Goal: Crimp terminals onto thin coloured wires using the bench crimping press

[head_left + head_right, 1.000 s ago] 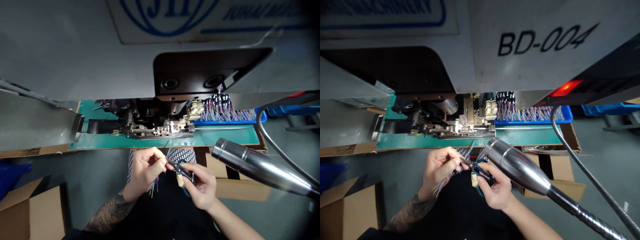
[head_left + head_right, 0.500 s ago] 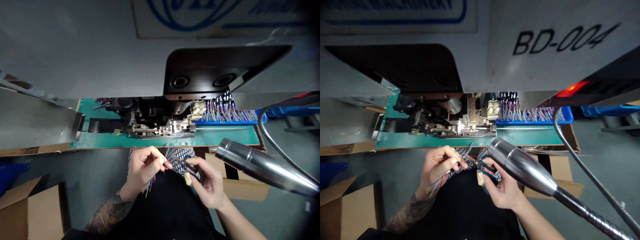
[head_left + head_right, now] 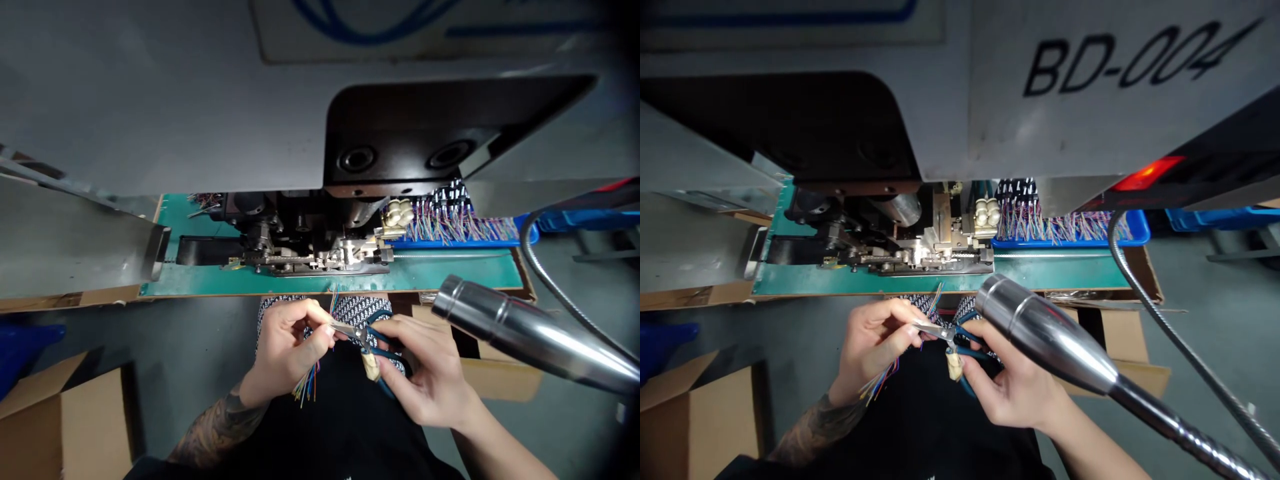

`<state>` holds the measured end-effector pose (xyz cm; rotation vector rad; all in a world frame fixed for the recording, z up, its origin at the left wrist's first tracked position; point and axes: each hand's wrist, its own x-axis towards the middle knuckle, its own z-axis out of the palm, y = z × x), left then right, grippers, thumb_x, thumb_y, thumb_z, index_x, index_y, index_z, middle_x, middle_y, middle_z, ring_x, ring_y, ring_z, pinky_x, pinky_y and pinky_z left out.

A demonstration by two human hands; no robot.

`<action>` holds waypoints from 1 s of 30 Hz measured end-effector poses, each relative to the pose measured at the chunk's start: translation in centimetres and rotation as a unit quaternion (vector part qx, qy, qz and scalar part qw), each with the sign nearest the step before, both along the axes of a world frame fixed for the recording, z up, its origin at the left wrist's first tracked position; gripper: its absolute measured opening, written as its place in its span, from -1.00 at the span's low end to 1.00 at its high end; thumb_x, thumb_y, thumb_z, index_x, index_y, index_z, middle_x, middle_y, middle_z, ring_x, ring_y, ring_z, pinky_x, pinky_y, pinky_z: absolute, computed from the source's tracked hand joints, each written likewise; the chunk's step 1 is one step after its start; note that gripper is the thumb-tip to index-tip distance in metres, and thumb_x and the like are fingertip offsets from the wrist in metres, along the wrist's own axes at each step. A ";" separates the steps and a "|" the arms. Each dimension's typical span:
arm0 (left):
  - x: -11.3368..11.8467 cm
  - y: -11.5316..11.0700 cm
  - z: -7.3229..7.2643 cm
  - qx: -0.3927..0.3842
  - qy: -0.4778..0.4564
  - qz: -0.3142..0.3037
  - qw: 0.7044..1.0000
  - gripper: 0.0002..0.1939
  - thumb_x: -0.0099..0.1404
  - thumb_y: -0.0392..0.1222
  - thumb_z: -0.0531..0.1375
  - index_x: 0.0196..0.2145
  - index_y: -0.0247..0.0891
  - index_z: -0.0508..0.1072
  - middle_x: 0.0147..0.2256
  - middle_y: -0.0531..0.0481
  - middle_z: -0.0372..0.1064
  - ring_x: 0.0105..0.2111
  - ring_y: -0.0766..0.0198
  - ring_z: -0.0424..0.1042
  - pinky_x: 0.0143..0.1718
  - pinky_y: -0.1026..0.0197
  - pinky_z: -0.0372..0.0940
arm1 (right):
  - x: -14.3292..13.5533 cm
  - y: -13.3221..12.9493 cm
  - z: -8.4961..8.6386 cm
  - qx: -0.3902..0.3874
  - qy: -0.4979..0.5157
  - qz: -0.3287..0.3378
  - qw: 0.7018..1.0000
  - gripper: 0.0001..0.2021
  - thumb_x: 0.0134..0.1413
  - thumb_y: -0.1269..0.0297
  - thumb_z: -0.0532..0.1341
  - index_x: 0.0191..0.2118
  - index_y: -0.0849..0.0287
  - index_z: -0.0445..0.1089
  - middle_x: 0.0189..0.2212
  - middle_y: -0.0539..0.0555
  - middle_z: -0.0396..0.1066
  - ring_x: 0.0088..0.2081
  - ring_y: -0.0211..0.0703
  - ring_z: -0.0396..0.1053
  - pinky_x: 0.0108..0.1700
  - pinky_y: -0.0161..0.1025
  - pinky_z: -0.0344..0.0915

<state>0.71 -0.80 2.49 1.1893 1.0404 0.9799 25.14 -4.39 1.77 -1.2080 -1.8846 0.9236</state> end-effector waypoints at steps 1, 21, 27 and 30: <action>0.0 0.0 0.0 0.001 -0.002 -0.001 1.000 -0.84 0.35 -0.30 0.29 -0.42 -0.28 0.59 -0.42 -0.07 0.64 -0.41 0.24 0.61 -0.38 0.26 0.44 | 0.0 0.0 0.0 0.006 -0.002 -0.003 1.000 -0.62 0.18 0.41 0.36 0.12 0.15 0.47 -0.30 0.03 0.48 -0.34 -0.14 0.47 -0.30 -0.18 0.42; 0.1 0.2 0.0 0.011 0.015 0.007 1.000 -0.82 0.32 -0.31 0.29 -0.46 -0.22 0.59 -0.45 -0.03 0.64 -0.46 0.23 0.59 -0.44 0.26 0.39 | -0.1 0.6 0.6 0.010 -0.014 0.020 1.000 -0.62 0.16 0.41 0.35 0.10 0.08 0.40 -0.31 0.00 0.47 -0.37 -0.16 0.45 -0.30 -0.20 0.45; 0.1 0.2 -0.2 0.012 0.018 0.009 1.000 -0.84 0.31 -0.29 0.30 -0.43 -0.22 0.62 -0.45 -0.04 0.64 -0.48 0.24 0.57 -0.46 0.26 0.37 | 0.1 0.5 0.5 0.017 -0.032 0.014 0.999 -0.60 0.15 0.39 0.36 0.11 0.07 0.41 -0.31 0.00 0.47 -0.36 -0.14 0.46 -0.30 -0.17 0.43; -0.1 0.2 -0.1 0.011 0.019 0.009 1.000 -0.83 0.32 -0.29 0.31 -0.45 -0.22 0.60 -0.45 -0.04 0.64 -0.48 0.25 0.56 -0.47 0.27 0.35 | 0.1 0.5 0.4 0.020 -0.029 0.015 0.999 -0.60 0.16 0.40 0.36 0.11 0.08 0.41 -0.30 0.00 0.48 -0.36 -0.14 0.47 -0.30 -0.18 0.43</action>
